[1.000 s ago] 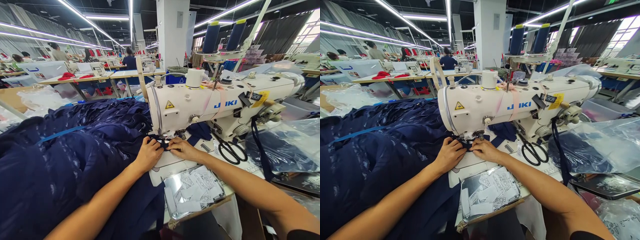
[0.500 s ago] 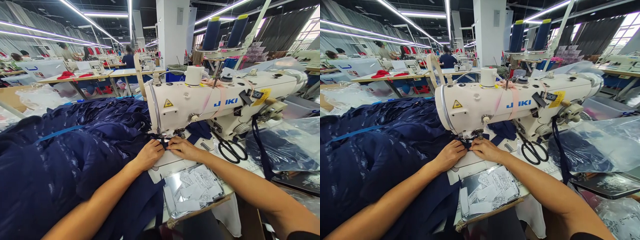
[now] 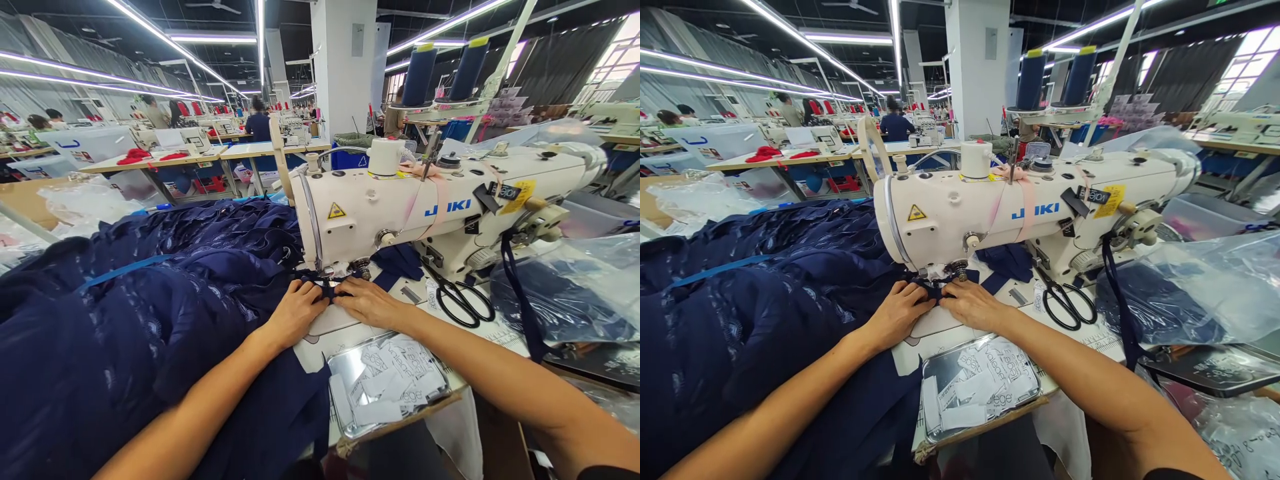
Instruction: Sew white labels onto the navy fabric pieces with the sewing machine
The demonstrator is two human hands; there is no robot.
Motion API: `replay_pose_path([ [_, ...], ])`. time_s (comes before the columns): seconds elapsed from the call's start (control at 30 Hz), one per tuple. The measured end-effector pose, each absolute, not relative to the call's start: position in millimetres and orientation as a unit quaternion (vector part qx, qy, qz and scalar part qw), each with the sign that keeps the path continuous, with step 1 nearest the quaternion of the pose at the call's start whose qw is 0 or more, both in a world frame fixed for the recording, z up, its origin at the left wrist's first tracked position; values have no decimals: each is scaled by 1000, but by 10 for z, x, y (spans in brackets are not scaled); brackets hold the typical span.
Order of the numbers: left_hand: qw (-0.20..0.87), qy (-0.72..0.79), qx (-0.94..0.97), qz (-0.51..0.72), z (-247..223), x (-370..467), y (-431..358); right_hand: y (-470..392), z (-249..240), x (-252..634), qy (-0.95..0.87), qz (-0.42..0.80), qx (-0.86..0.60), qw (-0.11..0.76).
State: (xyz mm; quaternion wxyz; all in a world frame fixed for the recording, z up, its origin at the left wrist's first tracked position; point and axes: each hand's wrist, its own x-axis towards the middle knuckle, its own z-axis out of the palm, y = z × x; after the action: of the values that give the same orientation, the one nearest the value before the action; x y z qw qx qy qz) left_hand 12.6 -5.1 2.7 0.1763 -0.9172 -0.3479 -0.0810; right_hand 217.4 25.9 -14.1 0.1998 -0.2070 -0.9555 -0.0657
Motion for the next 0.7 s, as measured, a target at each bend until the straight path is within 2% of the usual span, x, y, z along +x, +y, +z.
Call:
replay_pose_path([
  [0.17, 210, -420, -875, -115, 121, 39, -87, 271, -166, 2182, -955, -65, -199, 210],
  [0.3, 177, -427, -872, -160, 139, 14, -80, 273, -167, 2184, -955, -65, -193, 215],
  [0.47, 142, -362, -913, -125, 83, 35, -71, 264, -176, 2186, -953, -63, -197, 221],
  [0.7, 115, -350, -926, -79, 23, 12, -37, 262, -180, 2196, -953, -61, -196, 224],
])
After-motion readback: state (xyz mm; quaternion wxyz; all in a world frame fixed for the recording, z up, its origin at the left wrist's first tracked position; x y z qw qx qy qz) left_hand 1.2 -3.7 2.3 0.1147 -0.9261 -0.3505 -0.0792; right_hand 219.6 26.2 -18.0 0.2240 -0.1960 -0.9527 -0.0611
